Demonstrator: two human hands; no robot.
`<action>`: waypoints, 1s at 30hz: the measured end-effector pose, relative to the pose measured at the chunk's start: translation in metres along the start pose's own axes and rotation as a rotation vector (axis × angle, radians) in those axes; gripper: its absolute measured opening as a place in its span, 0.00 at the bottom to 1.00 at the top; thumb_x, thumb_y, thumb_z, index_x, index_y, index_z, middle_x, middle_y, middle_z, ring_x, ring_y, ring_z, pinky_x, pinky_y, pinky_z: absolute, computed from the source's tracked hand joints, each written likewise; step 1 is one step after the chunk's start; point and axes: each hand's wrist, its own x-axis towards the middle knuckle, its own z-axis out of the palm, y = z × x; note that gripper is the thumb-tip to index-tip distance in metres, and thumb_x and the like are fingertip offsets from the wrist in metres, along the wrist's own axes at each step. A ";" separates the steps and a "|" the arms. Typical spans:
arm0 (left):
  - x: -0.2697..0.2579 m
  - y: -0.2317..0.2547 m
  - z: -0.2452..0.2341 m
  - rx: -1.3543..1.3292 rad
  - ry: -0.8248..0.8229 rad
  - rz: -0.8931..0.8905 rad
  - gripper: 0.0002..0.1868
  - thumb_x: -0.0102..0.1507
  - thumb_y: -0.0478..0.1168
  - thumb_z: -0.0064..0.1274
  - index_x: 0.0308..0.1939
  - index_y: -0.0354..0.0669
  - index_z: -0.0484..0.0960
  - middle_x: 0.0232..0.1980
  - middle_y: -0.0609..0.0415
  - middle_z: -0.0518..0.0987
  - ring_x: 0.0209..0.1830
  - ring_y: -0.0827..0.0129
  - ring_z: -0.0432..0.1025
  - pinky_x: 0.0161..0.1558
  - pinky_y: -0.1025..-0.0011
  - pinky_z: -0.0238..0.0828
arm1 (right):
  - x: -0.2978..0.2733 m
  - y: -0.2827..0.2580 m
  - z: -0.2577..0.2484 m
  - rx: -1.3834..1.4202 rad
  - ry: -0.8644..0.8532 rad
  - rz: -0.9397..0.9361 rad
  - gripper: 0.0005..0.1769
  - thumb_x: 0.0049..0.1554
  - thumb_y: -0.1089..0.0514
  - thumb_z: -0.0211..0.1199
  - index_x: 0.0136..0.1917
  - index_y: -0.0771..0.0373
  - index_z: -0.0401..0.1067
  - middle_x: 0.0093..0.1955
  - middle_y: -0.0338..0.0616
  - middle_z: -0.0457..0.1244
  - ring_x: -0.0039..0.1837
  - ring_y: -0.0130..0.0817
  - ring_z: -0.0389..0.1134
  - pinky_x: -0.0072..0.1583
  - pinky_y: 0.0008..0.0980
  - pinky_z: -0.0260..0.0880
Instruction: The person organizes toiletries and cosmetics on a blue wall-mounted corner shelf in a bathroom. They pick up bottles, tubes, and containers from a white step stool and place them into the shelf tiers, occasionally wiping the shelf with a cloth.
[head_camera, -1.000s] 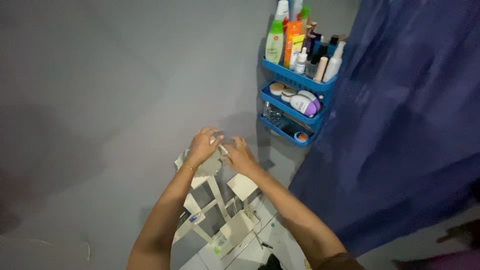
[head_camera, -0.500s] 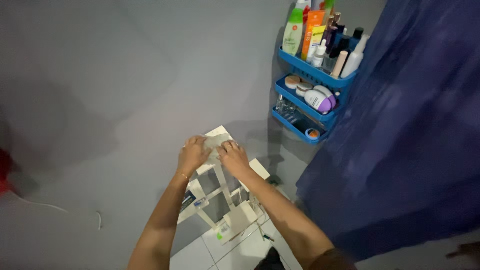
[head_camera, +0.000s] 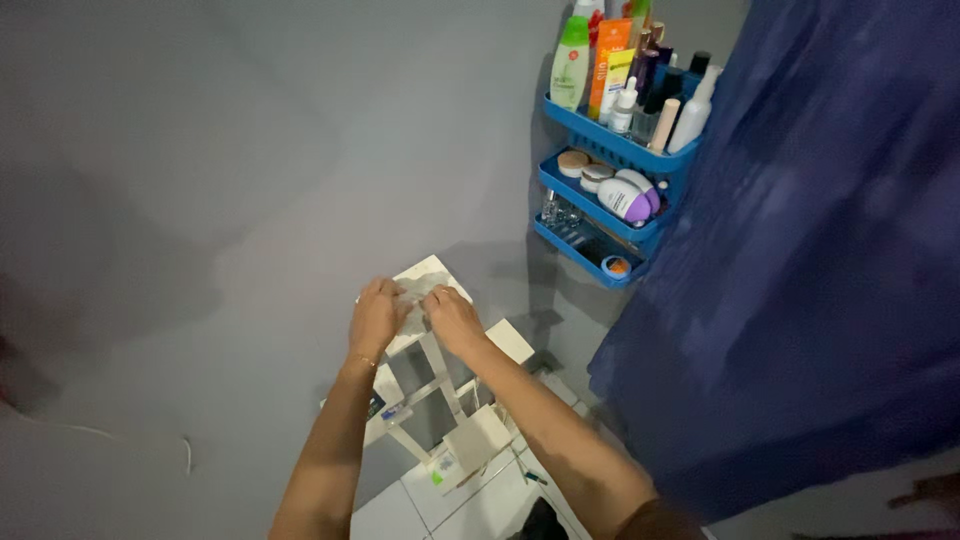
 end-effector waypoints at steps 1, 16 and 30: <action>0.001 0.001 0.000 0.008 -0.008 -0.011 0.17 0.54 0.41 0.66 0.44 0.39 0.83 0.51 0.45 0.78 0.53 0.48 0.72 0.53 0.55 0.69 | 0.001 -0.001 -0.001 0.014 -0.047 0.047 0.08 0.57 0.62 0.57 0.50 0.67 0.69 0.57 0.55 0.64 0.62 0.52 0.66 0.61 0.47 0.69; 0.012 0.009 -0.039 0.085 -0.287 -0.054 0.15 0.63 0.46 0.57 0.45 0.40 0.79 0.47 0.46 0.79 0.51 0.51 0.74 0.54 0.54 0.70 | 0.013 -0.015 0.011 -0.150 -0.082 0.127 0.26 0.52 0.53 0.68 0.64 0.46 0.74 0.66 0.39 0.64 0.70 0.42 0.60 0.64 0.56 0.60; -0.071 -0.110 -0.025 -0.263 0.040 0.091 0.24 0.69 0.49 0.49 0.61 0.34 0.74 0.67 0.39 0.72 0.71 0.46 0.64 0.71 0.52 0.57 | 0.018 -0.071 -0.001 -0.108 0.075 0.348 0.27 0.47 0.48 0.73 0.57 0.59 0.73 0.63 0.50 0.62 0.67 0.51 0.60 0.64 0.58 0.59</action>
